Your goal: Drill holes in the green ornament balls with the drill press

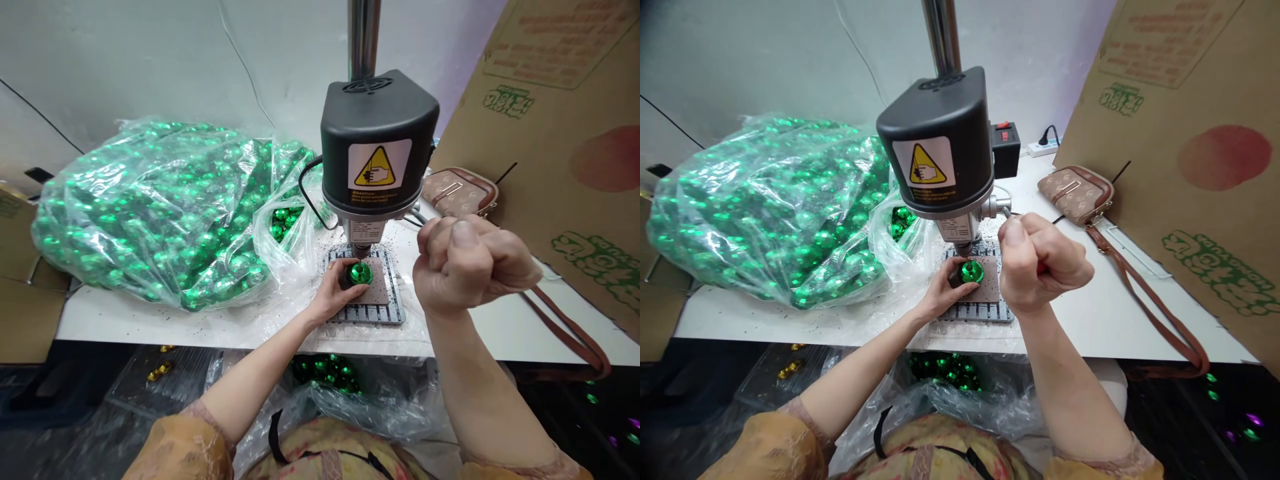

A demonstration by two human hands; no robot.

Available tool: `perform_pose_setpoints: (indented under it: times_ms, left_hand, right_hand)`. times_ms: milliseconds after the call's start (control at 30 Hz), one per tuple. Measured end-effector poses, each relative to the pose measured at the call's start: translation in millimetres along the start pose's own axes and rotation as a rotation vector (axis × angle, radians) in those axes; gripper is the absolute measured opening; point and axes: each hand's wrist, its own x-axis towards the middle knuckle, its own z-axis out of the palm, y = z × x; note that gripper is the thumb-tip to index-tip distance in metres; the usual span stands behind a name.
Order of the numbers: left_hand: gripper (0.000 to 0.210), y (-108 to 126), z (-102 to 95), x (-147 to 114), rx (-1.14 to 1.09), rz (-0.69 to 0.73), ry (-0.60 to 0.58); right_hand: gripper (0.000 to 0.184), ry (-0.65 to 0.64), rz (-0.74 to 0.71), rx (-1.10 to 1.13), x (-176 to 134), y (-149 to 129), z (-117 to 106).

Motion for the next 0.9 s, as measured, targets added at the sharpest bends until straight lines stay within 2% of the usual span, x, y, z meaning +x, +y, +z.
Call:
perform_pose_setpoints:
  times_ms: [433, 567, 700, 767, 833, 867, 900]
  left_hand:
    - [0.054, 5, -1.7, -1, -0.024, -0.049, -0.016]
    - [0.056, 6, 1.8, -1, -0.043, -0.092, -0.002]
    - [0.054, 15, 8.4, -4, -0.079, -0.101, 0.063]
    - [0.05, 23, 8.9, -16, 0.027, -0.063, 0.177]
    - [0.047, 31, 5.9, -38, 0.194, 0.042, 0.256]
    - [0.047, 34, 3.3, -54, 0.272, 0.133, 0.238]
    - [0.045, 35, 0.3, -72, 0.338, 0.257, 0.17]
  right_hand:
    - [0.046, -0.019, -0.073, 0.052, -13, 6, -7]
    - [0.043, 0.044, 0.026, 0.03, 4, -3, 7]
    - [0.042, 0.099, 0.229, -0.064, 34, -11, 25]
    - [0.041, 0.078, 0.281, -0.054, 42, -13, 28]
    - [0.04, 0.054, 0.295, -0.053, 45, -13, 27]
    - [0.04, 0.047, 0.299, -0.063, 45, -13, 26]
    - [0.04, 0.042, 0.296, -0.069, 45, -12, 25]
